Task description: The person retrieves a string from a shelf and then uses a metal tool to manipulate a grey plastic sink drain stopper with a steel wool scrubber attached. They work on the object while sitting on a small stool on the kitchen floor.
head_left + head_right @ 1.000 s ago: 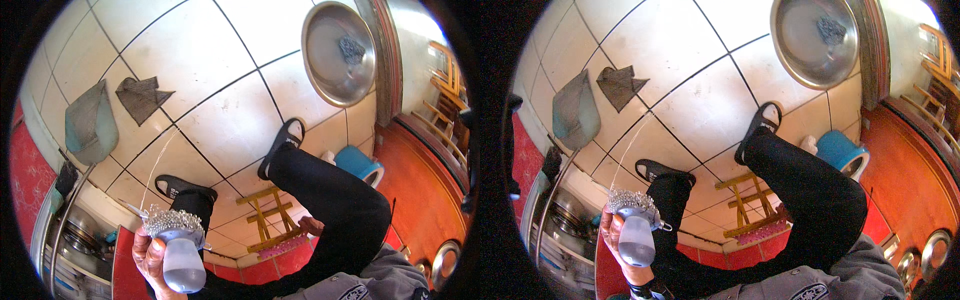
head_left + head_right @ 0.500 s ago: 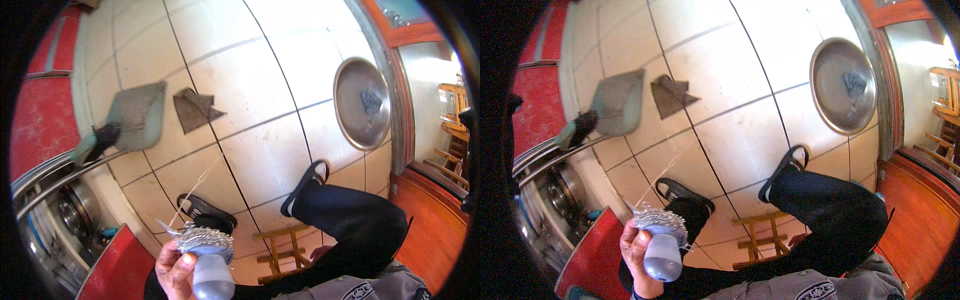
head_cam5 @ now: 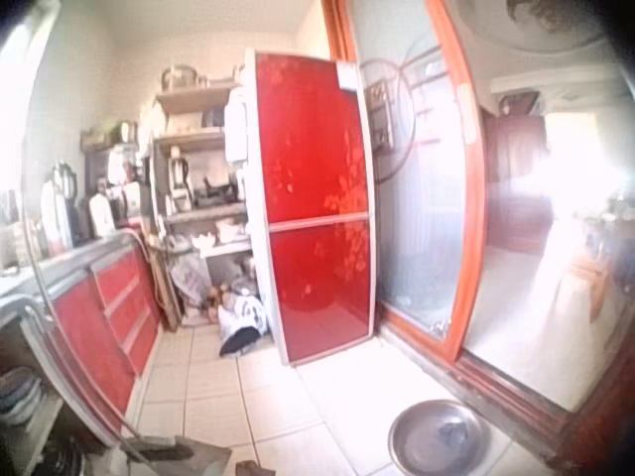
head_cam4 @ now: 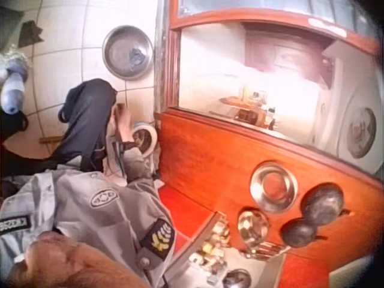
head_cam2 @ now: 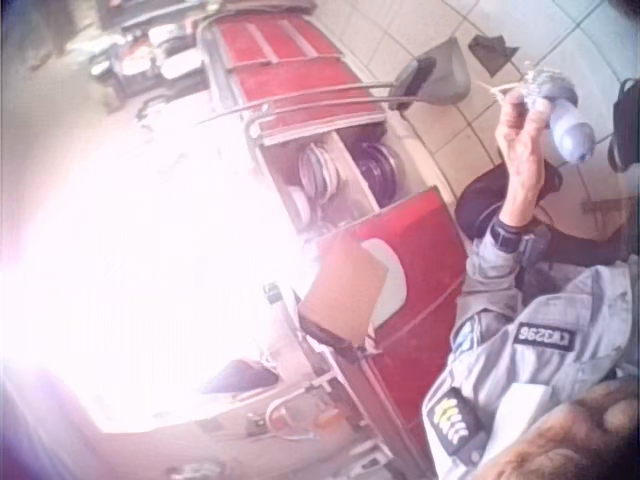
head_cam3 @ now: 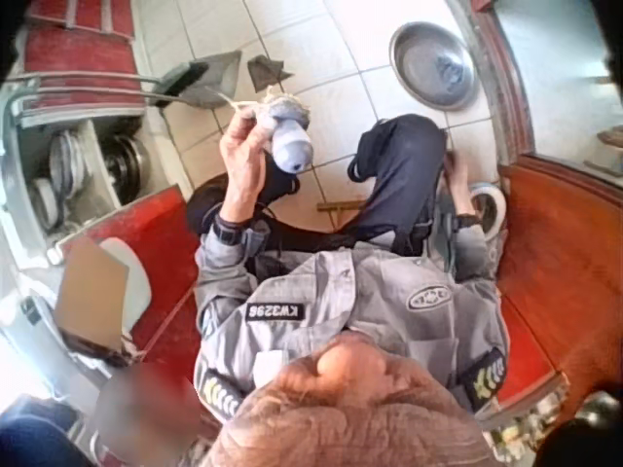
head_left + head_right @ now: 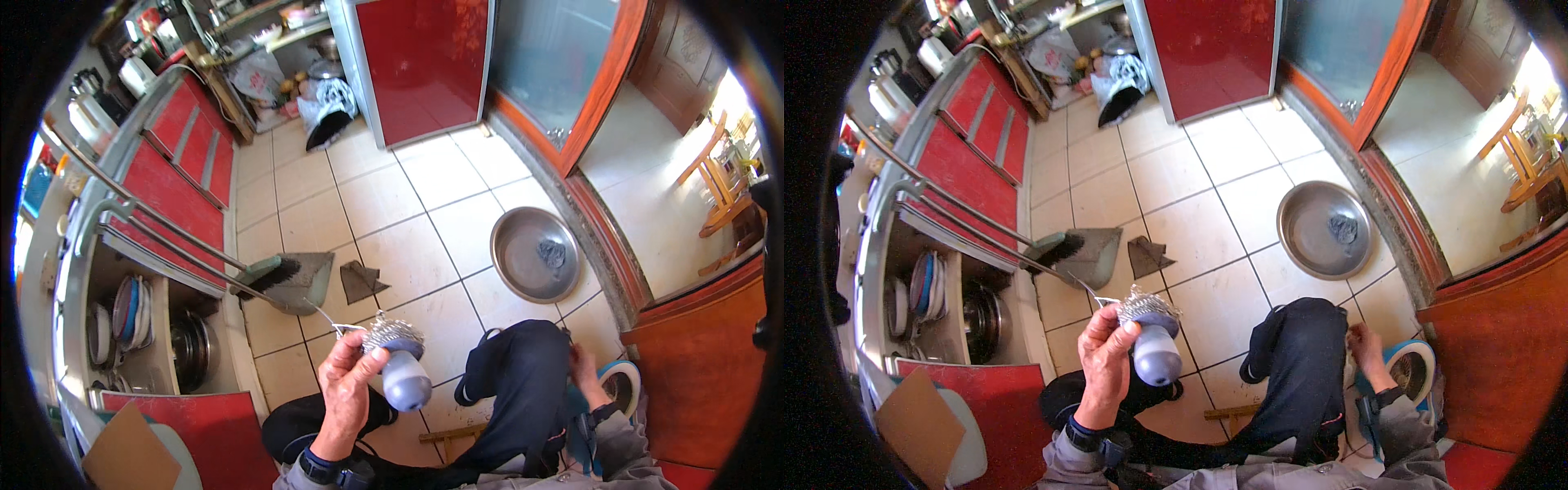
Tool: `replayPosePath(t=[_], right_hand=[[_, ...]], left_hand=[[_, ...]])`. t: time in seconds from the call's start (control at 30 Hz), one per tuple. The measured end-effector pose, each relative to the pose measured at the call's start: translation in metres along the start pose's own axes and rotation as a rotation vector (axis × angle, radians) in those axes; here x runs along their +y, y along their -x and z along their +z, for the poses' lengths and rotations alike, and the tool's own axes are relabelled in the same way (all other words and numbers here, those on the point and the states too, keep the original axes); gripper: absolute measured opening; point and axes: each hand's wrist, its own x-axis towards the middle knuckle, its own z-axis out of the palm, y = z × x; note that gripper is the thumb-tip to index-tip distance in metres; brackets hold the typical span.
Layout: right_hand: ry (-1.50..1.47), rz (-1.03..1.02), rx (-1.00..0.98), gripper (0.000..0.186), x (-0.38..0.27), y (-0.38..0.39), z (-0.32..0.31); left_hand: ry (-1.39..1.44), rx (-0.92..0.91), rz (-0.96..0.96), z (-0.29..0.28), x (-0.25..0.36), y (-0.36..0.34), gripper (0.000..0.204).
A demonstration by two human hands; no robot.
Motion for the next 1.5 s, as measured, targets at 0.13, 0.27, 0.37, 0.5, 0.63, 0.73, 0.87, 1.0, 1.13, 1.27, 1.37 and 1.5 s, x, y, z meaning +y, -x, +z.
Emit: replayPosePath(t=[0.13, 0.27, 0.37, 0.5, 0.63, 0.73, 0.87, 1.0, 1.13, 1.27, 1.37, 1.5], right_hand=[[-0.640, -0.151, 0.217, 0.012, -0.098, -0.005, -0.074], [-0.776, -0.438, 0.047, 0.013, -0.202, 0.035, -0.120], [-0.642, -0.825, -0.043, 0.011, -0.268, 0.066, -0.133], [-0.497, -1.106, -0.114, 0.016, -0.326, 0.088, -0.133], [-0.462, -1.140, -0.301, 0.026, -0.351, 0.088, -0.119], [-0.495, -1.028, -0.444, 0.021, -0.347, 0.073, -0.101], [-0.973, -0.470, -0.791, 0.016, -0.324, 0.052, -0.078], [-1.270, -0.293, -0.826, 0.015, -0.312, 0.037, -0.067], [-1.539, -0.188, -0.902, 0.019, -0.311, 0.023, -0.077], [-1.697, -0.232, -0.812, 0.021, -0.318, -0.004, -0.087], [-1.724, -0.288, -0.730, 0.021, -0.315, -0.030, -0.089], [-1.740, -0.286, -0.571, 0.020, -0.299, -0.053, -0.084]], left_hand=[[-0.246, -0.191, 0.169, 0.027, 0.020, 0.046, 0.027], [-0.539, -0.325, 0.378, 0.047, 0.030, 0.083, 0.028], [-0.723, -0.424, 0.494, 0.053, 0.034, 0.105, 0.030], [-0.809, -0.480, 0.485, 0.054, 0.027, 0.117, 0.033], [-0.902, -0.555, 0.445, 0.047, 0.022, 0.113, 0.034], [-0.834, -0.608, 0.289, 0.048, 0.012, 0.106, 0.033], [-0.812, -0.668, 0.299, 0.053, -0.003, 0.083, 0.030], [-0.889, -0.669, 0.221, 0.058, -0.008, 0.064, 0.032], [-0.894, -0.691, 0.146, 0.067, -0.011, 0.050, 0.034], [-0.865, -0.679, 0.011, 0.073, -0.015, 0.032, 0.037], [-0.791, -0.647, -0.007, 0.073, -0.024, 0.017, 0.038], [-0.815, -0.659, -0.023, 0.066, -0.037, 0.000, 0.037]])
